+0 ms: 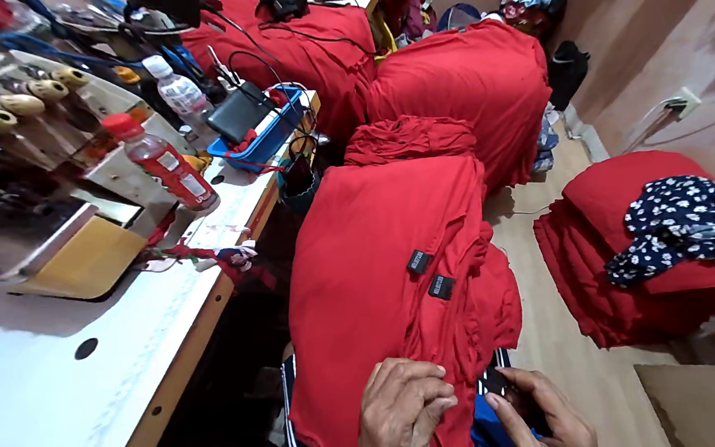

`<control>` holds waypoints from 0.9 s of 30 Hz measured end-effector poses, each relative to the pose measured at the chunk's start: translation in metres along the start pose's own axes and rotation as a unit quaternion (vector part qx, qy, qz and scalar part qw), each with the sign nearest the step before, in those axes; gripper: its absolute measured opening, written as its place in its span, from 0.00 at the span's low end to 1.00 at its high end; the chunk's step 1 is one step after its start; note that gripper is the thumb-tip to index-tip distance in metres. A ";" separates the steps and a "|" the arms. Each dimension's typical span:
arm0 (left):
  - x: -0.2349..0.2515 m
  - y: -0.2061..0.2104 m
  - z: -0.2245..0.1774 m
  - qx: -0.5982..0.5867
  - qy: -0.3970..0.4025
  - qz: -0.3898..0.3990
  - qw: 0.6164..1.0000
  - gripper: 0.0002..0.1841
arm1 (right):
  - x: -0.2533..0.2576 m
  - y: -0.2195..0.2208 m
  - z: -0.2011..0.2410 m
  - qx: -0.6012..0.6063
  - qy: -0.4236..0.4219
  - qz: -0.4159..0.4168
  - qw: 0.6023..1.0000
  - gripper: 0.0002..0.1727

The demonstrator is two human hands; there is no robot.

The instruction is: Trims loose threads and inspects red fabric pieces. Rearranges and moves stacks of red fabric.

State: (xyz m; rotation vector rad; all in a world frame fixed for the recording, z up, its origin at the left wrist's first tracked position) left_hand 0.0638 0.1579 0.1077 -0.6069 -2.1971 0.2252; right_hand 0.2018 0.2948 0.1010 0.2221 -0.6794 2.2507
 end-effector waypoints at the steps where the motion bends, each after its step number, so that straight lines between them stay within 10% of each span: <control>1: 0.001 -0.001 0.001 -0.022 -0.008 -0.008 1.000 0.13 | 0.001 0.001 -0.003 0.019 0.012 -0.001 1.000 0.15; 6: 0.008 -0.024 0.020 0.024 -0.089 -0.081 0.993 0.17 | 0.013 0.002 -0.017 0.144 0.105 -0.027 0.984 0.16; 12: -0.022 -0.059 0.097 0.218 -0.325 -0.046 0.919 0.46 | 0.027 0.025 -0.054 0.170 0.280 -0.066 0.943 0.21; 18: -0.048 -0.069 0.120 0.127 -0.400 -0.051 0.906 0.48 | 0.024 0.069 -0.047 0.192 0.286 0.024 0.938 0.37; 27: -0.057 -0.065 0.145 -0.030 -0.579 -0.125 0.805 0.39 | 0.012 0.084 -0.046 0.226 0.318 -0.020 0.921 0.29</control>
Point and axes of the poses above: each hand's wrist, its own x-axis towards the middle knuckle, its own y-axis out of the palm, z = x × y, the point moved 1 cm from there along x, towards the middle knuckle, and after that the axes turned 3 degrees about -z, right-handed, at the moved point
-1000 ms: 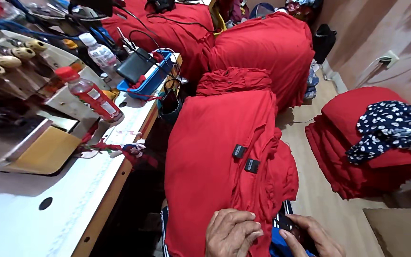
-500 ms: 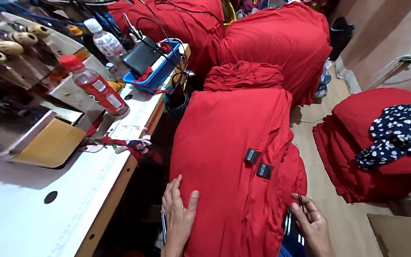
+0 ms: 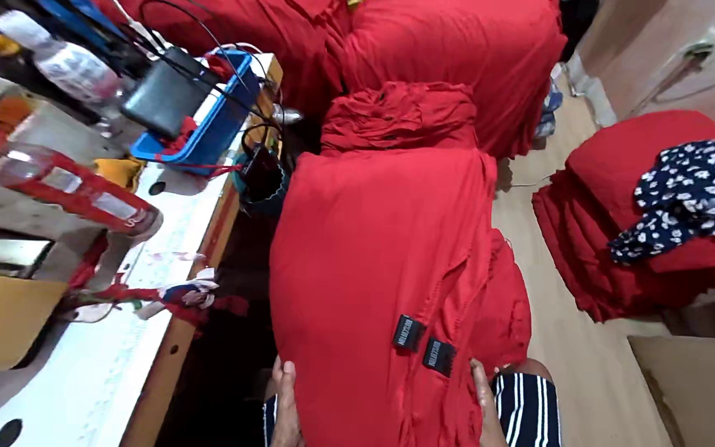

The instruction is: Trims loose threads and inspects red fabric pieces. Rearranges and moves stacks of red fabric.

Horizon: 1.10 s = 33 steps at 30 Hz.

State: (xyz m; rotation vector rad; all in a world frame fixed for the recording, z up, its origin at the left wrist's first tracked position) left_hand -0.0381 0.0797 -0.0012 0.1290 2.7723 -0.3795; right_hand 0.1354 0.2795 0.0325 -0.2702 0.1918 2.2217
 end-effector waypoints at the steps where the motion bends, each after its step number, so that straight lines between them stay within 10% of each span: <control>1: 0.000 0.001 -0.005 -0.012 -0.035 -0.007 0.999 0.34 | 0.000 0.000 0.003 -0.002 0.000 0.003 1.000 0.29; 24: -0.046 -0.043 0.051 -0.292 -0.124 0.173 0.932 0.26 | -0.068 -0.008 0.000 0.074 0.041 0.035 0.996 0.26; 33: -0.070 -0.038 0.047 -0.385 -0.045 0.189 0.902 0.23 | -0.065 -0.018 0.006 0.002 0.000 0.109 0.994 0.20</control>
Point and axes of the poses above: each hand's wrist, its own x-axis towards the middle knuckle, its own y-axis out of the palm, z = x × y, the point moved 1 cm from there along x, towards the middle knuckle, and after that the axes turned 3 degrees about -z, right-handed, at the moved point
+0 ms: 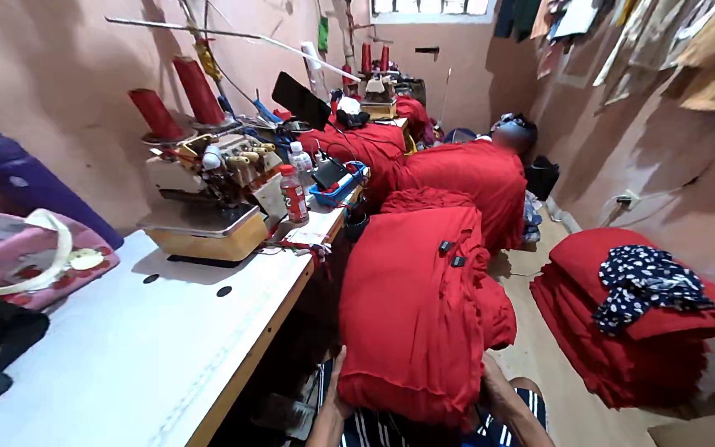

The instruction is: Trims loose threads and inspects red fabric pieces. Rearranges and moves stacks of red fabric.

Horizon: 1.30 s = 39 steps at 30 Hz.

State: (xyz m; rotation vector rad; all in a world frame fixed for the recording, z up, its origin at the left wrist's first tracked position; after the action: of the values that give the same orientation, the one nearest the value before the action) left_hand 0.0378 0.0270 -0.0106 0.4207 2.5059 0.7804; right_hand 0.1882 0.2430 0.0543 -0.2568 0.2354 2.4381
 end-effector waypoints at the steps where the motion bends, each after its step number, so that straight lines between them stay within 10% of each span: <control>1: 0.001 0.000 0.002 -0.015 0.001 0.012 1.000 0.24 | 0.000 -0.001 0.002 -0.015 -0.008 0.006 1.000 0.21; 20: -0.053 0.005 -0.020 -0.050 0.020 -0.097 0.994 0.24 | -0.053 0.022 0.022 0.040 -0.087 0.072 0.993 0.17; 33: -0.013 -0.038 -0.019 0.243 -0.067 -0.139 0.958 0.25 | -0.048 -0.011 -0.018 -0.206 0.012 0.096 0.974 0.24; 39: 0.005 -0.055 -0.009 0.256 -0.070 -0.124 0.956 0.23 | -0.112 -0.038 0.044 0.020 -0.094 0.015 0.995 0.17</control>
State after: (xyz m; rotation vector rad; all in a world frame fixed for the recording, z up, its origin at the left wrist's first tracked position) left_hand 0.0209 -0.0180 -0.0385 0.3066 2.5371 -0.0050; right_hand 0.2915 0.2145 0.1203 -0.0067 0.2057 2.4653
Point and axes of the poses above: each hand's wrist, its own x-axis towards the middle knuckle, its own y-axis out of the palm, z = x × y, the point moved 1 cm from there along x, towards the middle knuckle, and after that the axes turned 3 degrees about -z, right-handed, at the moved point
